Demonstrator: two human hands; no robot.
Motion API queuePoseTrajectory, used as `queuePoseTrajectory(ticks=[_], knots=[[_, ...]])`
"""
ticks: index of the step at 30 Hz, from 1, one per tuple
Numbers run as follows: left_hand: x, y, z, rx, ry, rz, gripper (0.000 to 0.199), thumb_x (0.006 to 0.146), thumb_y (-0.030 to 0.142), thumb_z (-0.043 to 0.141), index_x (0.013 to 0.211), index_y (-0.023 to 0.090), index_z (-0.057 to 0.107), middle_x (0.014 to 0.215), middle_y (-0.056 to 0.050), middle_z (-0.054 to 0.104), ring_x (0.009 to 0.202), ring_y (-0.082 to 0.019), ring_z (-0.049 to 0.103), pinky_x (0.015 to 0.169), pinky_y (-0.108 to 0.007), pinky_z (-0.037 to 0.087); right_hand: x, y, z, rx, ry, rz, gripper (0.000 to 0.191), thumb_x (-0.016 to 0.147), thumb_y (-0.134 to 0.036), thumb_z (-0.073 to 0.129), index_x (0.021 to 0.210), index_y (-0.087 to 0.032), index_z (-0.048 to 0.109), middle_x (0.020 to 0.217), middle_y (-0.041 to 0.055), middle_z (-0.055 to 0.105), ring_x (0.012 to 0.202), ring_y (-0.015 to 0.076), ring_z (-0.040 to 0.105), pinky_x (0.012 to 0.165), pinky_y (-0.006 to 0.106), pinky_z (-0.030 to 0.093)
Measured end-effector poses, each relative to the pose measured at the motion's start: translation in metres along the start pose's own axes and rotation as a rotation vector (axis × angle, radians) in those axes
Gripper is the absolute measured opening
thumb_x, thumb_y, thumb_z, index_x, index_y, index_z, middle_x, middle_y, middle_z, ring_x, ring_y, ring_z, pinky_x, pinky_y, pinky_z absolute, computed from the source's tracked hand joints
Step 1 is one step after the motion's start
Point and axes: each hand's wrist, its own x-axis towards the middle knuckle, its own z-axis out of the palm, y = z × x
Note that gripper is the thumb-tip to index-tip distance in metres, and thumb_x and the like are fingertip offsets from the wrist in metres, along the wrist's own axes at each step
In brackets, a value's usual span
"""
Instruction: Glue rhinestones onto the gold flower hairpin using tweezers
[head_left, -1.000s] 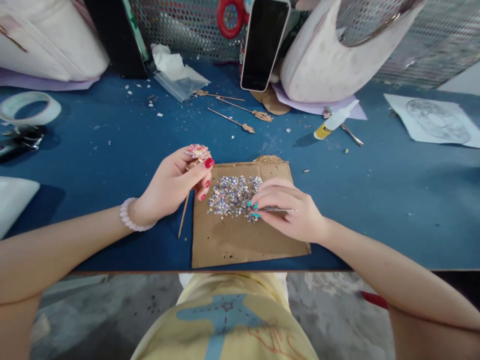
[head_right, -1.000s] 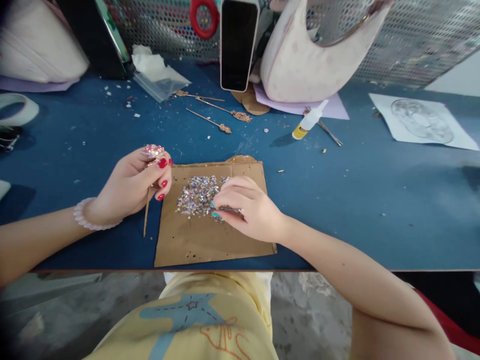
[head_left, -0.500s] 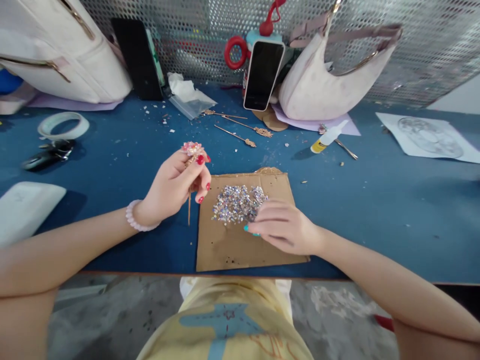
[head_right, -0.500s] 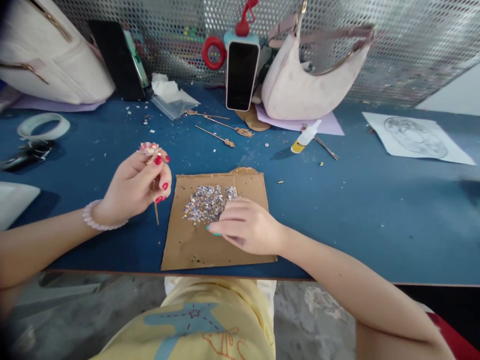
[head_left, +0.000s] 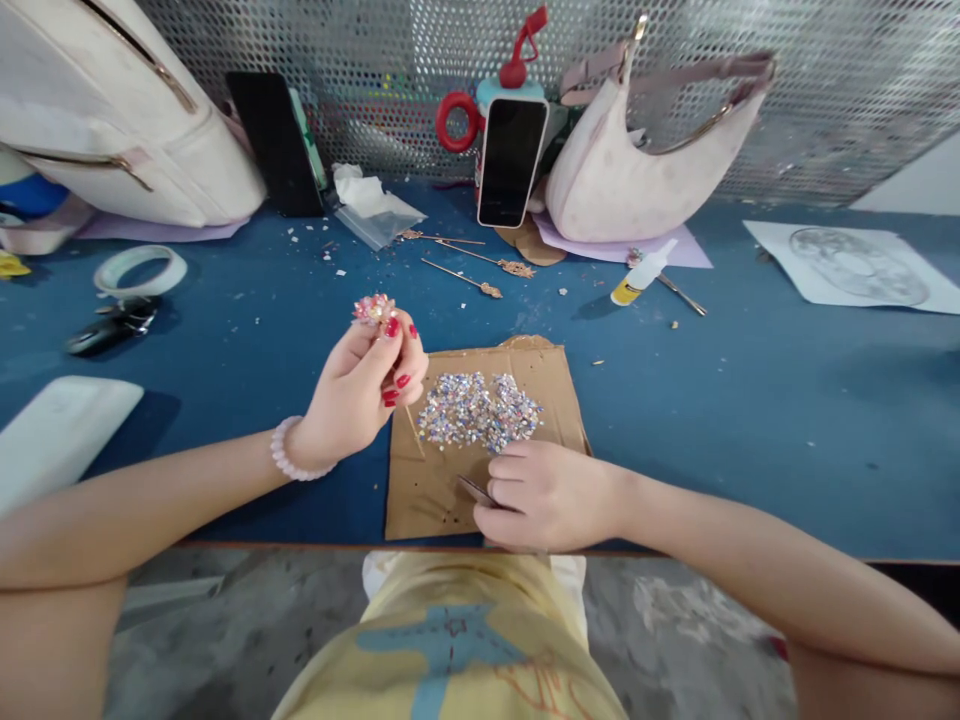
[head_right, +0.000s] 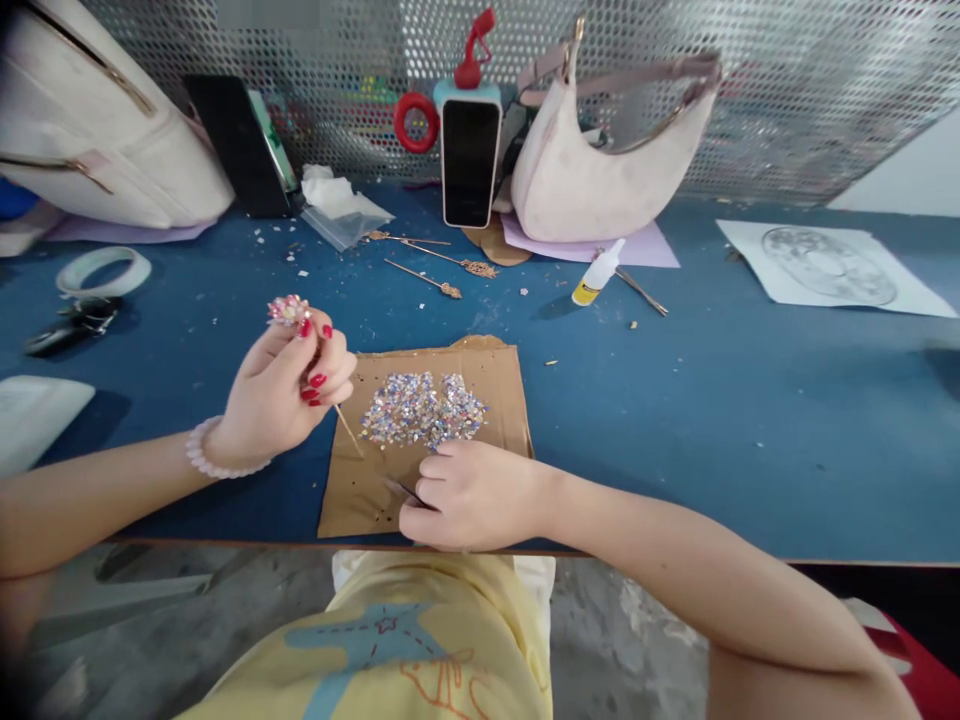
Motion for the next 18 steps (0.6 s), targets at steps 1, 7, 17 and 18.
queuePoseTrajectory(ticks=[1,7,17,18], knots=[[-0.001,-0.002,0.002,-0.002,-0.018,-0.029,0.027,0.095,0.034,0.071,0.075,0.020,0.059,0.051,0.007,0.045,0.042,-0.006,0.031,0.040,-0.016,0.028,0.000,0.000,0.000,-0.001,-0.005,0.002,0.009,0.096,-0.017,0.058,0.088,-0.018,0.063,0.060,-0.0046,0.054,0.058,0.0145,0.048,0.060,0.032,0.028],[-0.006,-0.011,0.007,-0.008,-0.148,-0.059,0.027,0.096,0.039,0.069,0.079,0.021,0.059,0.051,0.008,0.043,0.041,-0.006,0.027,0.039,-0.017,0.027,-0.005,0.002,0.003,-0.016,-0.056,0.034,0.009,0.098,-0.022,0.058,0.090,-0.018,0.060,0.062,-0.0052,0.056,0.060,0.0142,0.051,0.061,0.033,0.025],[-0.020,-0.017,0.001,0.059,-0.261,-0.037,0.022,0.102,0.041,0.060,0.090,0.023,0.064,0.055,0.006,0.045,0.044,-0.008,0.035,0.043,-0.021,0.031,-0.007,0.009,0.005,-0.101,-0.037,0.085,0.009,0.098,-0.016,0.057,0.091,-0.019,0.061,0.060,-0.0050,0.054,0.062,0.0148,0.050,0.063,0.032,0.029],[-0.020,-0.015,0.001,0.064,-0.264,-0.032,0.023,0.102,0.041,0.060,0.089,0.023,0.064,0.055,0.006,0.045,0.045,-0.008,0.036,0.043,-0.021,0.031,-0.007,0.010,0.004,-0.106,-0.032,0.090,0.010,0.098,-0.015,0.057,0.090,-0.019,0.061,0.060,-0.0049,0.054,0.062,0.0149,0.049,0.063,0.032,0.029]])
